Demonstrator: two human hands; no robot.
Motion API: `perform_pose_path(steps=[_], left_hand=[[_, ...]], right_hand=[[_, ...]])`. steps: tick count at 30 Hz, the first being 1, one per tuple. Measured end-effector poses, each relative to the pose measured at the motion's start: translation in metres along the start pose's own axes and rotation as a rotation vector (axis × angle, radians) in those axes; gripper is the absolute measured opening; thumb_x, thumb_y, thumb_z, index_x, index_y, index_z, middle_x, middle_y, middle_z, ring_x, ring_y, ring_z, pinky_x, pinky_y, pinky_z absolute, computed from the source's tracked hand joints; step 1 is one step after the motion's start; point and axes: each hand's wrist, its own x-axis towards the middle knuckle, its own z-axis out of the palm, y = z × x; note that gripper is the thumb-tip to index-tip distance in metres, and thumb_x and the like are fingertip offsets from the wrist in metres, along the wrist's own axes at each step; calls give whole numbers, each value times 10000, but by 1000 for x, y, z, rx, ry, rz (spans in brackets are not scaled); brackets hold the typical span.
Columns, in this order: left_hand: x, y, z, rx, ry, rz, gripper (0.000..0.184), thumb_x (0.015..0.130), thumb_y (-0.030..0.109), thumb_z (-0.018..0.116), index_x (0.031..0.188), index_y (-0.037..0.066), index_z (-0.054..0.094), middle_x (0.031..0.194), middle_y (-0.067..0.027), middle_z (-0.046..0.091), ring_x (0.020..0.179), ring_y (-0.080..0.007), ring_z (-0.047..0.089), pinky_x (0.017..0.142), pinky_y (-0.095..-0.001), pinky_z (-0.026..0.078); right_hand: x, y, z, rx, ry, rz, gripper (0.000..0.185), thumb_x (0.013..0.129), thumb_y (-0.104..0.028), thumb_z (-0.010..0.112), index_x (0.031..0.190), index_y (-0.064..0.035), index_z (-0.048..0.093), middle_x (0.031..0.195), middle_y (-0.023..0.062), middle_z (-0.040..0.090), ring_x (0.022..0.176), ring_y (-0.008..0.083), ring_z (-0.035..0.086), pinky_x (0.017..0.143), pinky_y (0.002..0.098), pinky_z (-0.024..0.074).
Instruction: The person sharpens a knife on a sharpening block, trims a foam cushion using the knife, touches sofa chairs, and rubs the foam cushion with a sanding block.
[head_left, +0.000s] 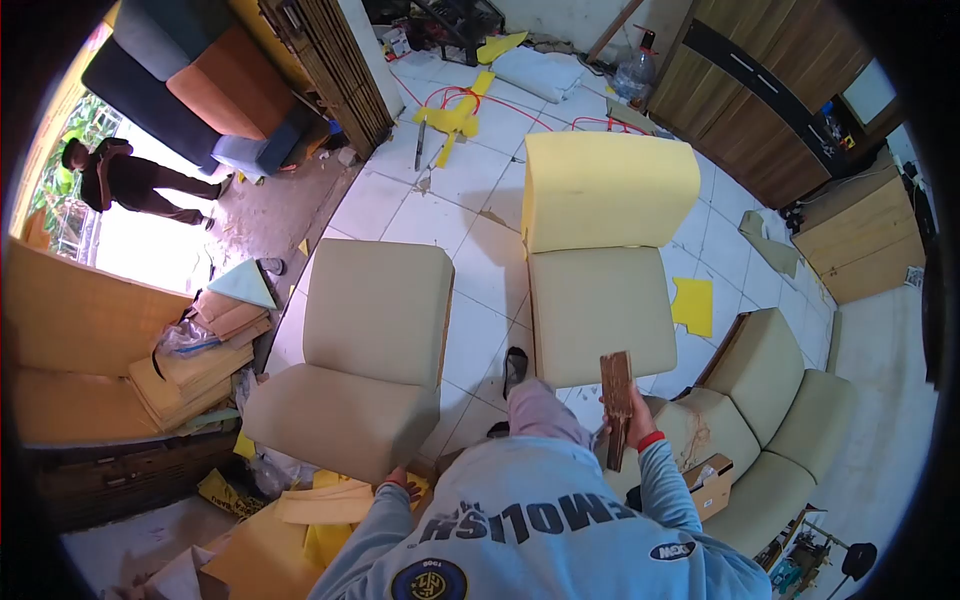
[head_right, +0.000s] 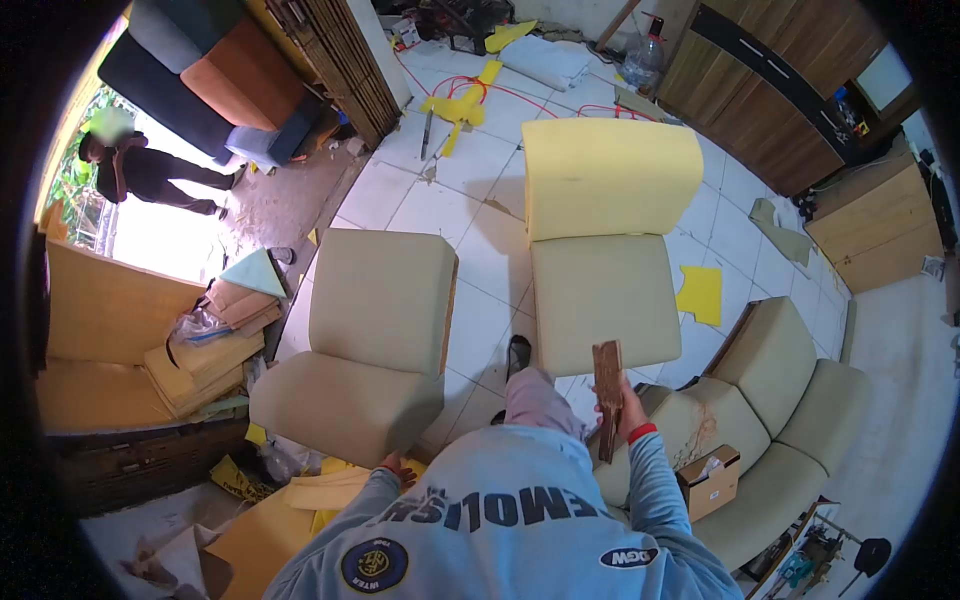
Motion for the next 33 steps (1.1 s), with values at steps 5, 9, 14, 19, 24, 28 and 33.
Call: perform_pose_path(steps=[5, 9, 14, 19, 24, 28, 33], left_hand=[[65, 53, 12, 979, 47, 857, 551, 940, 488, 496, 1275, 60, 586, 1151, -156, 658, 1025, -356, 639, 884, -478, 499], [13, 148, 63, 95, -55, 711, 532, 939, 409, 555, 1245, -25, 581, 1124, -203, 667, 1011, -307, 652, 864, -411, 511], [-37, 258, 93, 326, 90, 1046, 512, 949, 381, 569, 1253, -32, 577, 1077, -196, 675, 928, -210, 656, 766, -357, 537], [-11, 380, 60, 991, -86, 1031, 444, 952, 343, 548, 1179, -34, 601, 1018, -159, 691, 902, -253, 670, 765, -407, 529], [-111, 614, 17, 1488, -25, 992, 432, 962, 321, 535, 1217, -25, 574, 1094, -149, 661, 964, -256, 644, 811, -395, 514], [-194, 809, 29, 1525, 96, 1092, 425, 971, 304, 525, 1248, -17, 552, 1155, -142, 637, 1014, -258, 622, 847, -386, 501], [-314, 1062, 140, 1529, 255, 1497, 420, 981, 281, 512, 1286, -8, 525, 1232, -132, 607, 1077, -260, 595, 893, -374, 486]], right_hand=[[57, -98, 28, 98, -111, -58, 738, 901, -733, 370, 1256, -108, 536, 1046, 76, 639, 734, 182, 609, 564, 363, 503], [122, -185, 55, 50, -154, -99, 658, 909, -693, 423, 1248, -142, 543, 1011, 47, 623, 704, 172, 588, 554, 352, 496], [206, -286, 93, 50, -119, -293, 684, 908, -693, 429, 1291, -134, 524, 1113, 56, 624, 700, 166, 576, 554, 341, 479], [318, -377, 135, -620, 692, -767, 961, 764, -628, 674, 1426, -2, 369, 1404, 247, 421, 1223, 386, 504, 1028, 461, 413], [371, -440, 158, -535, 1261, -457, 1021, 685, -563, 747, 1498, -173, 269, 1466, 273, 299, 1245, 454, 434, 991, 552, 380], [426, -439, 155, -647, 1393, -310, 1037, 723, -587, 714, 1528, -176, 205, 1483, 258, 252, 1122, 436, 486, 905, 517, 426], [443, -434, 162, -686, 1387, -343, 1053, 750, -634, 668, 1536, -147, 165, 1463, 279, 256, 1076, 428, 498, 909, 527, 438]])
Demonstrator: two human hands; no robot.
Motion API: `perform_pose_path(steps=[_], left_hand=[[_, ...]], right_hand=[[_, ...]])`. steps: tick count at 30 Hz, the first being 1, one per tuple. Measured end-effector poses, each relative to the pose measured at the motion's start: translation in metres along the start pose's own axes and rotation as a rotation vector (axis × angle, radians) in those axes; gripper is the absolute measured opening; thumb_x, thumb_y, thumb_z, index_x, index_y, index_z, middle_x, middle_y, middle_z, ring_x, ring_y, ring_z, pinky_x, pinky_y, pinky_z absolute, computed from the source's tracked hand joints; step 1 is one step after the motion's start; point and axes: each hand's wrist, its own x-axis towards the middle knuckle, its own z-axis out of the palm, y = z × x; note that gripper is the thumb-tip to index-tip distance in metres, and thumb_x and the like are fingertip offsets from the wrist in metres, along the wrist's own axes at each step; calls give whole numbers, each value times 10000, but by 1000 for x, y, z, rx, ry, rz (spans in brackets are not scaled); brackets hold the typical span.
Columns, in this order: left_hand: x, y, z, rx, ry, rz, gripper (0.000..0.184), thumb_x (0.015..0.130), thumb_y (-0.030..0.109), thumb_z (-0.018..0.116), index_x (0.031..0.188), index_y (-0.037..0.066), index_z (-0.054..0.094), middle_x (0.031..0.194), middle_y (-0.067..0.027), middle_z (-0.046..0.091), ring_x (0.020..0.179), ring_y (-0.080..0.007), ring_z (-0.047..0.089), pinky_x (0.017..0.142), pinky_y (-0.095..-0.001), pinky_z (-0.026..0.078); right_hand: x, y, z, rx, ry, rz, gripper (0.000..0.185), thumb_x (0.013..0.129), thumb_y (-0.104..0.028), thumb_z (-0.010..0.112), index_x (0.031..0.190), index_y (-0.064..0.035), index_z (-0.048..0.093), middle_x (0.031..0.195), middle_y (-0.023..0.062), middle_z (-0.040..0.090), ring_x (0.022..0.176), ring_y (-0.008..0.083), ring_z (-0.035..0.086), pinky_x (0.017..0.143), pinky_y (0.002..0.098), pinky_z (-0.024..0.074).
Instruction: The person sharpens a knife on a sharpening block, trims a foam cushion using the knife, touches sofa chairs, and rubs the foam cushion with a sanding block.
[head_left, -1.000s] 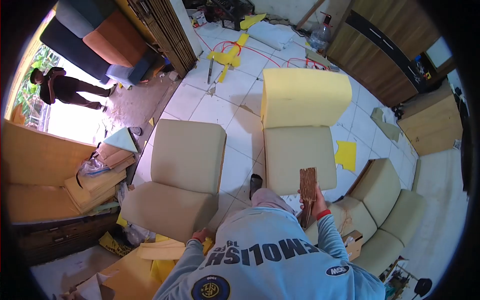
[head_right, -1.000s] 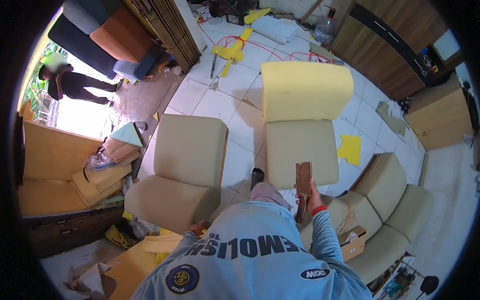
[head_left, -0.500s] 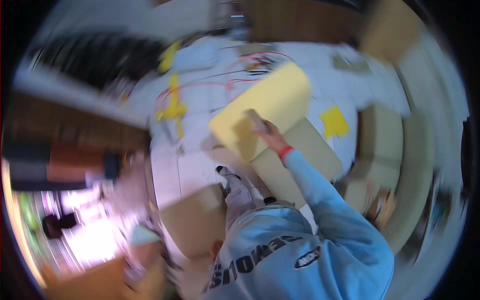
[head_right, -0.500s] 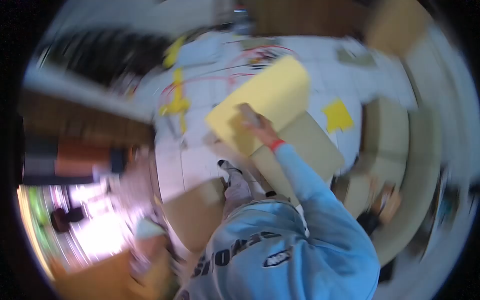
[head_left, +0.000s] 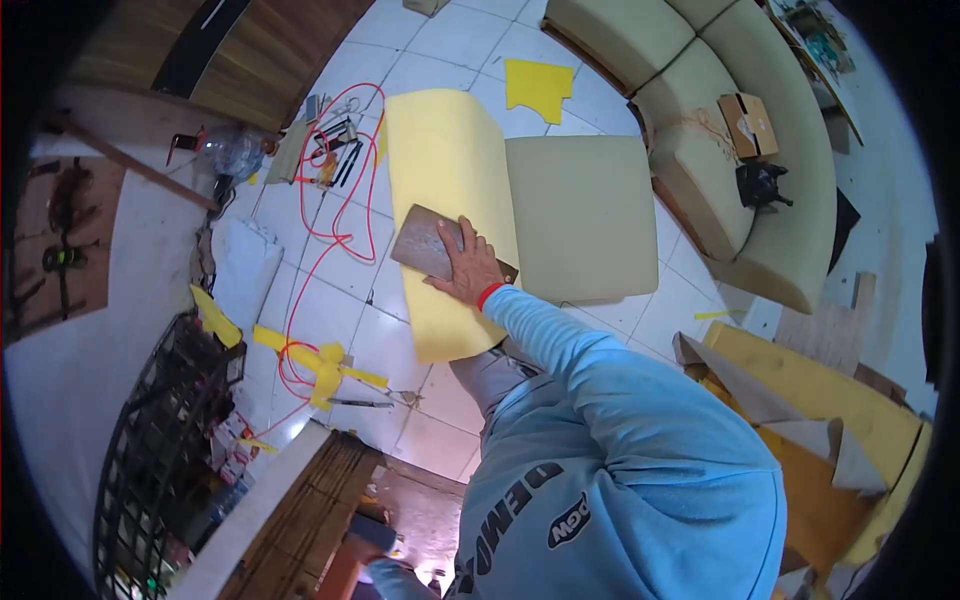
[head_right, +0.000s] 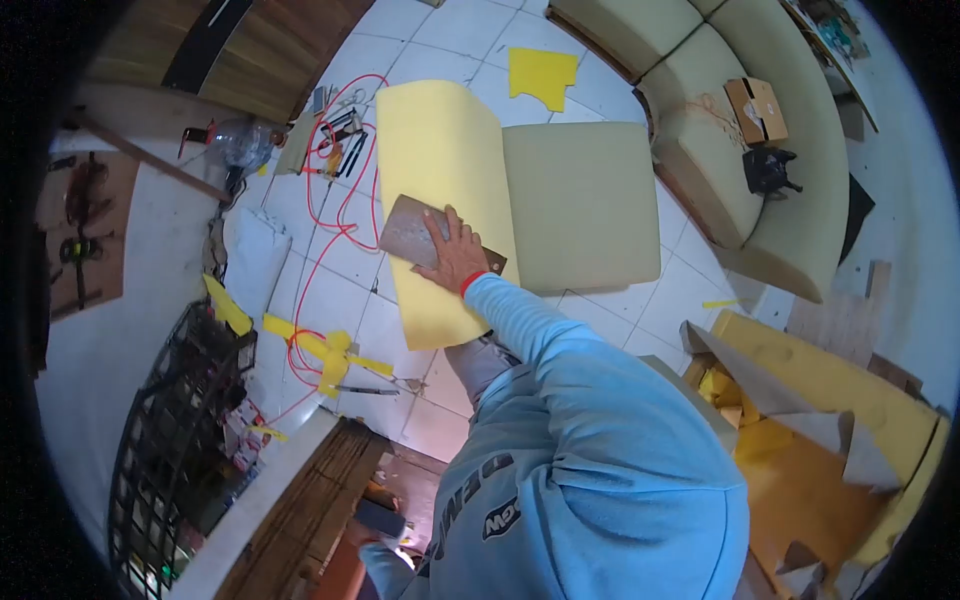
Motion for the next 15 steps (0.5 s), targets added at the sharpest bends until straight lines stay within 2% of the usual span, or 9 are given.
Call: perform_pose_path(steps=[2, 3, 4, 5, 6, 8, 9, 13, 15], left_hand=[[87, 46, -50, -157, 124, -19, 420, 985, 273, 507, 1301, -5, 514, 1262, -128, 595, 1102, -261, 585, 911, -369, 480], [147, 60, -59, -682, 220, -206, 455, 993, 285, 503, 1346, 0, 476, 1349, -111, 553, 1185, -270, 554, 959, -366, 461], [211, 61, -58, -645, 165, 3, 455, 999, 307, 500, 1367, 41, 465, 1363, -100, 539, 1213, -284, 529, 971, -376, 436], [200, 161, -66, -628, 108, -171, 440, 1000, 294, 498, 1386, 88, 453, 1348, -116, 545, 1214, -286, 521, 948, -395, 440], [238, 177, -58, -581, -25, -9, 489, 978, 350, 504, 1423, 172, 406, 1411, -107, 489, 1248, -315, 499, 932, -474, 414], [286, 234, -32, -433, -205, 370, 480, 999, 275, 483, 1431, 82, 400, 1364, -130, 520, 1157, -269, 566, 908, -368, 465], [284, 265, -18, -290, -194, 576, 422, 995, 182, 490, 1374, 1, 457, 1265, -144, 576, 1138, -237, 553, 994, -345, 427], [305, 287, 31, 10, -593, 851, 411, 1007, 275, 499, 1277, -34, 534, 1235, -162, 593, 1162, -266, 549, 1038, -356, 395], [314, 270, 29, 29, -759, 876, 411, 991, 254, 538, 1302, -15, 527, 1164, -130, 613, 1086, -213, 576, 976, -332, 440]], right_hand=[[2, -4, 3, -19, -12, 2, 1052, 754, -642, 660, 1535, -144, 162, 1459, 287, 252, 1073, 435, 500, 916, 532, 436], [3, -5, 2, -34, -11, 14, 1052, 756, -646, 657, 1535, -143, 160, 1457, 291, 251, 1072, 439, 501, 920, 534, 435], [4, -7, 1, -42, -33, 21, 1051, 760, -661, 641, 1537, -148, 154, 1466, 289, 246, 1087, 436, 499, 920, 522, 441], [4, -8, 0, -49, -55, 30, 1049, 765, -677, 625, 1540, -154, 149, 1474, 288, 242, 1103, 434, 498, 921, 511, 446], [3, -10, 0, -54, -78, 38, 1048, 769, -692, 610, 1542, -160, 143, 1482, 286, 238, 1119, 432, 497, 921, 500, 451], [10, -9, 0, -48, -66, 47, 1052, 762, -688, 621, 1544, -177, 135, 1480, 283, 236, 1111, 442, 509, 921, 512, 450], [11, -11, -4, -28, -73, 57, 1051, 760, -687, 624, 1543, -182, 137, 1481, 282, 234, 1112, 446, 512, 924, 514, 449], [15, -15, -7, -22, -118, 95, 1062, 736, -684, 652, 1539, -198, 154, 1498, 274, 220, 1137, 471, 510, 964, 522, 435], [10, -20, -5, -11, -120, 142, 1080, 708, -669, 692, 1534, -209, 169, 1498, 266, 238, 1157, 480, 499, 993, 537, 415]])
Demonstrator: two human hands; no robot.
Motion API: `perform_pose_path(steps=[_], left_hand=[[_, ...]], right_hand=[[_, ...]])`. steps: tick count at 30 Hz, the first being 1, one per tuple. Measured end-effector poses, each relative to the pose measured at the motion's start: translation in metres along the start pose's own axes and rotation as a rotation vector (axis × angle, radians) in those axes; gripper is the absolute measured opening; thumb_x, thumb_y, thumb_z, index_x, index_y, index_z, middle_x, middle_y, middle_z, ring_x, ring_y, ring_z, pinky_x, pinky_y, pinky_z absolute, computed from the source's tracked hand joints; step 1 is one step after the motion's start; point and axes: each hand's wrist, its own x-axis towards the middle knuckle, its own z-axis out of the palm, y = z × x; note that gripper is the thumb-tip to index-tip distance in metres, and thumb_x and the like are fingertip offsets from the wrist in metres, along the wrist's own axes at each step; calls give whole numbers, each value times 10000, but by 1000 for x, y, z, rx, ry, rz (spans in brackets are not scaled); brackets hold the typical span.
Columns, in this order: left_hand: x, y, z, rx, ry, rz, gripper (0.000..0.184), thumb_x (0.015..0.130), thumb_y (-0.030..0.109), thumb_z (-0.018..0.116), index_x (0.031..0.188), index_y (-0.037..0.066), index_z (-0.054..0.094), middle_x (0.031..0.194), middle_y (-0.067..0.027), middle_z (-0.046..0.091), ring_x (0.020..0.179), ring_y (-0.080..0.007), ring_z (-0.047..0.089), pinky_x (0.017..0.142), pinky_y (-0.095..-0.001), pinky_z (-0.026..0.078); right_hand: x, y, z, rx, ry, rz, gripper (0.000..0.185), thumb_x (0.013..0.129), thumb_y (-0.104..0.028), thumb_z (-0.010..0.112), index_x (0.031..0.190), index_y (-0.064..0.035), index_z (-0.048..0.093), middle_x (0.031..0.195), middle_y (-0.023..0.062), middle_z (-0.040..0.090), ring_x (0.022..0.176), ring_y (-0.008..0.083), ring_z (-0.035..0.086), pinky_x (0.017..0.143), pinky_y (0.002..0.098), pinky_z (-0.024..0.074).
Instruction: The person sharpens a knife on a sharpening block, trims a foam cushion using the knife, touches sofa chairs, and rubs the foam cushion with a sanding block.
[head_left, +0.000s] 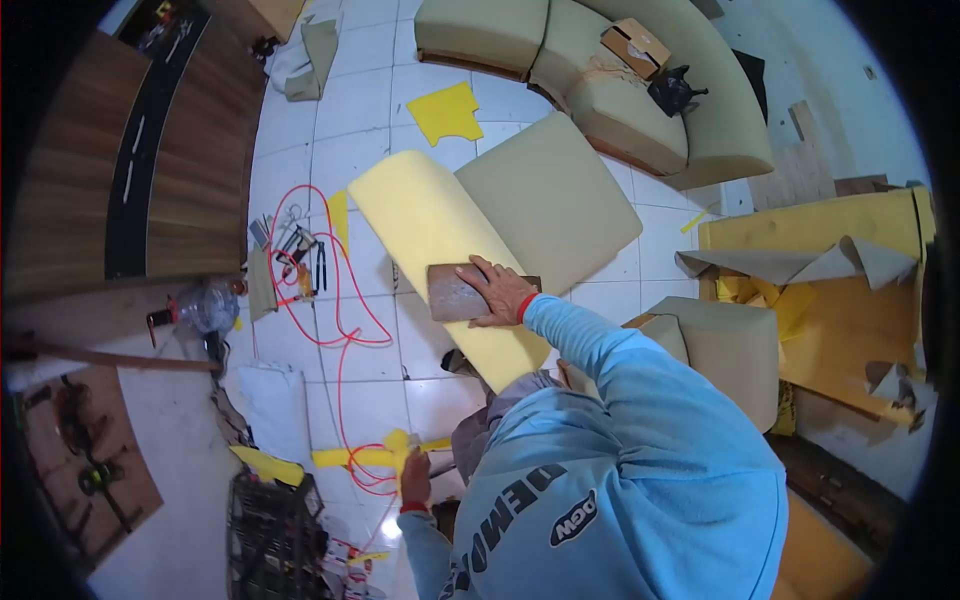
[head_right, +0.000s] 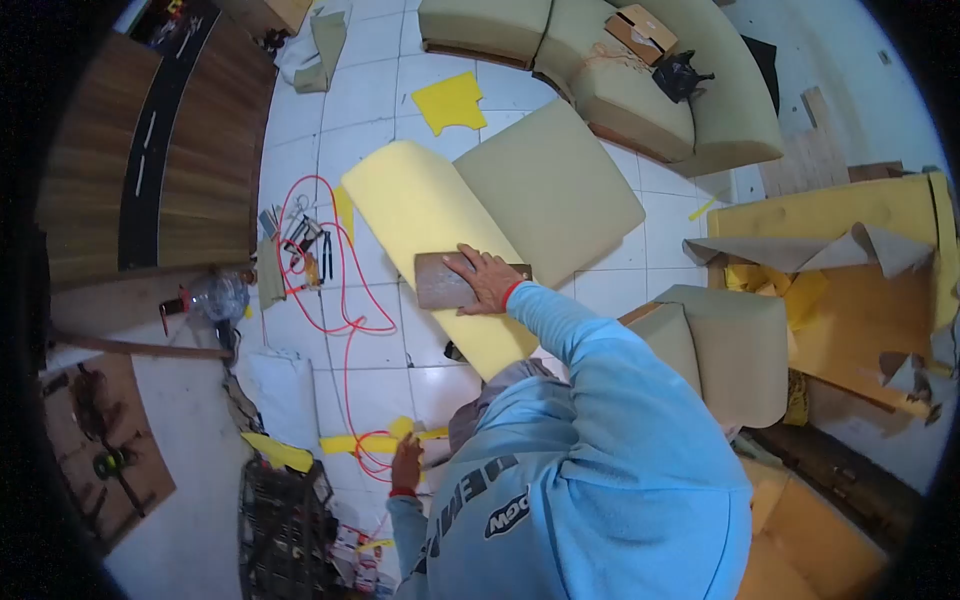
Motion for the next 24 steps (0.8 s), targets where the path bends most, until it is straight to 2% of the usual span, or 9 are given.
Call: perform_pose_path(steps=[1, 4, 7, 10, 11, 15, 17, 20, 24], left_hand=[[-12, 7, 0, -661, 76, -403, 403, 986, 232, 549, 1311, -4, 521, 1134, -106, 621, 1024, -175, 591, 897, -303, 475], [-43, -86, -44, 195, -176, -55, 476, 954, 275, 578, 1325, -13, 502, 1112, -98, 637, 936, -168, 606, 763, -310, 504], [-73, -80, -107, 103, -268, -531, 454, 938, 306, 587, 1275, 5, 539, 1091, -94, 646, 923, -200, 621, 741, -365, 520], [-52, -154, -193, 747, -519, -241, 350, 928, 291, 583, 1183, 52, 607, 1051, -111, 649, 939, -258, 631, 804, -471, 515], [-49, -168, -223, 922, -493, 71, 324, 927, 271, 582, 1166, 56, 615, 1039, -128, 649, 946, -270, 631, 822, -482, 511], [53, -146, -282, 125, 231, -442, 366, 907, 275, 629, 1162, 14, 607, 963, -158, 660, 838, -256, 635, 805, -358, 526], [114, -121, -294, -135, 326, -443, 377, 928, 358, 581, 1231, 134, 564, 1013, -27, 626, 822, -197, 631, 483, -349, 448], [205, -89, -314, 43, 74, -353, 470, 927, 381, 591, 1315, 123, 530, 1076, -53, 641, 865, -216, 639, 582, -361, 499], [302, -12, -318, 336, -51, -111, 494, 929, 371, 591, 1246, -8, 584, 1164, -219, 649, 1075, -289, 636, 938, -351, 494]], right_hand=[[0, 2, -6, -6, 33, -7, 1079, 700, -648, 710, 1527, -195, 185, 1481, 269, 257, 1155, 484, 500, 991, 533, 420], [-1, -2, -6, 66, 97, -48, 1069, 678, -582, 757, 1509, -166, 229, 1439, 269, 312, 1166, 486, 495, 991, 520, 430], [-5, -11, -28, 258, 97, 3, 1021, 663, -494, 786, 1488, -159, 287, 1403, 256, 364, 1209, 461, 477, 1011, 506, 425], [-28, -34, -37, 570, 236, 260, 920, 678, -402, 788, 1444, -99, 380, 1354, 258, 422, 1252, 414, 461, 1069, 462, 388], [-38, -31, -21, 580, 375, 352, 879, 691, -377, 794, 1420, -70, 410, 1353, 249, 433, 1247, 391, 474, 1064, 435, 396], [-95, -20, 30, 755, 704, 719, 800, 780, -367, 749, 1414, -10, 417, 1380, 241, 453, 1251, 330, 488, 1067, 388, 388], [-135, -21, 58, 800, 799, 959, 793, 847, -461, 680, 1416, 18, 407, 1408, 253, 457, 1290, 320, 457, 1095, 407, 343], [-185, -58, 80, 1030, 929, 1189, 785, 911, -602, 518, 1408, 0, 428, 1400, 197, 473, 1322, 289, 422, 1103, 359, 323], [-222, -113, 129, 1410, 1096, 1228, 830, 854, -711, 491, 1359, -52, 480, 1124, 139, 566, 939, 253, 541, 791, 331, 450]])
